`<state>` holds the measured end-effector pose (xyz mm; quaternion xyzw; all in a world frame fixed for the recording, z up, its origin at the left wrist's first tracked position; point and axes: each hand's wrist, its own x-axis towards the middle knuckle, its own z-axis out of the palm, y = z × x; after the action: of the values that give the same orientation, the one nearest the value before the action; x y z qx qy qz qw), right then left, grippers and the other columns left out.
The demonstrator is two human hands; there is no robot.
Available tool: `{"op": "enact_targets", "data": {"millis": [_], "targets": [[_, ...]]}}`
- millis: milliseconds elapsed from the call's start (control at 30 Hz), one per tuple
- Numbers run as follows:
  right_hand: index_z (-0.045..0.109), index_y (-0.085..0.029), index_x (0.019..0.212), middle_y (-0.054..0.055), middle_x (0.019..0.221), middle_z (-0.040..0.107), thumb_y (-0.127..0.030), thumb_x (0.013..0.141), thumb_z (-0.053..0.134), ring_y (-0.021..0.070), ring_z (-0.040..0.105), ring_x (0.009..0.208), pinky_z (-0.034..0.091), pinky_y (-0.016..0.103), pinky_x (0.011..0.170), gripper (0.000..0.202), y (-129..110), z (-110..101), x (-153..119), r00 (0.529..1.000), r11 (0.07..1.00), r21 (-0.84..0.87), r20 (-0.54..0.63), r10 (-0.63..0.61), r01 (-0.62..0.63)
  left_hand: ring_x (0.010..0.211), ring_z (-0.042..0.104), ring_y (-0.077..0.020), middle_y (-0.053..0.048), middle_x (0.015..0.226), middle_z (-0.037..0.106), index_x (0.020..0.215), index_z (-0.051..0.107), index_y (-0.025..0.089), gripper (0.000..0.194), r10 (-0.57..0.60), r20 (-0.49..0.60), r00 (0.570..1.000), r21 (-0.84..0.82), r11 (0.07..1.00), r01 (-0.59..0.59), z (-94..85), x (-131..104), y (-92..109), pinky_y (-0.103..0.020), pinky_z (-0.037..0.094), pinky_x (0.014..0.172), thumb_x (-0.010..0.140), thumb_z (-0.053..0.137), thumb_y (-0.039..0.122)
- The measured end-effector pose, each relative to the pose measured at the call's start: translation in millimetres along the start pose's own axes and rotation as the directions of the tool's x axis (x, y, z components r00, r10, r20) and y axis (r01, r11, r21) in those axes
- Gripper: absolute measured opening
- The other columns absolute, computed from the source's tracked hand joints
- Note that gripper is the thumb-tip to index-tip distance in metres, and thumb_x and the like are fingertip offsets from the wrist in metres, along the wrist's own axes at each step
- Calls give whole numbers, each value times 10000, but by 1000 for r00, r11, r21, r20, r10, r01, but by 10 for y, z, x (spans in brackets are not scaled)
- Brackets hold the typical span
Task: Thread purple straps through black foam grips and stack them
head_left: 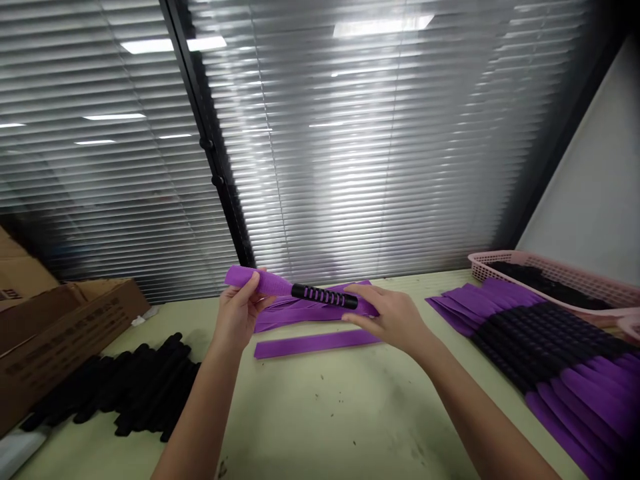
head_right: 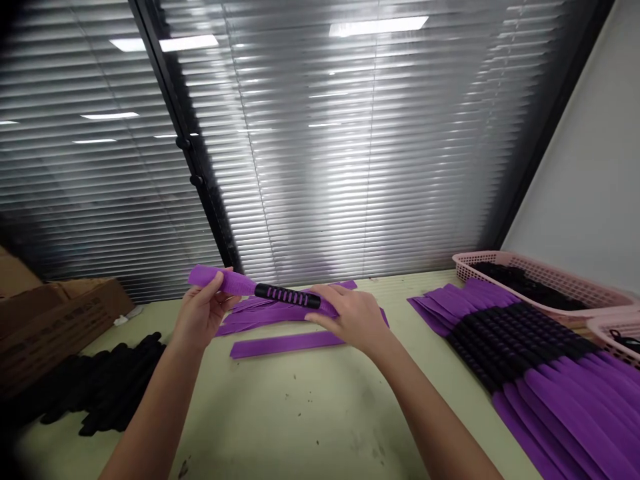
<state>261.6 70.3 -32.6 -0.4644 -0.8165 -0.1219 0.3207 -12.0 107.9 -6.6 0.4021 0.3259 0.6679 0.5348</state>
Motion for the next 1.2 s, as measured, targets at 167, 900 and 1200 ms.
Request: {"op": "enact_targets", "data": {"millis": [167,900,1200], "targets": [[601,-214,1110,72,979,699,-498,932,444,170,651,767,396,237,550,370,44,22,10,998,999,-45,-59,-10,7,621,694,-138,-54,719,717,936,693,116,181,-67,-21,998,-32,997,67,-5,3,39,-219,601,596,795,681,230],[539,-216,1087,66,968,647,-391,927,488,198,605,832,462,310,703,243,-25,-15,36,990,938,318,63,126,-140,748,698,-121,-33,871,712,1119,648,198,286,-101,3,995,-224,969,100,23,27,-132,-228,605,710,845,640,280],[515,-237,1199,0,788,635,-512,891,498,155,582,665,442,270,593,414,5,-87,20,949,846,440,223,223,-303,794,687,-121,-57,1065,692,1138,641,218,261,-204,51,978,-136,968,209,228,-95,-314,-258,599,747,884,580,227]]}}
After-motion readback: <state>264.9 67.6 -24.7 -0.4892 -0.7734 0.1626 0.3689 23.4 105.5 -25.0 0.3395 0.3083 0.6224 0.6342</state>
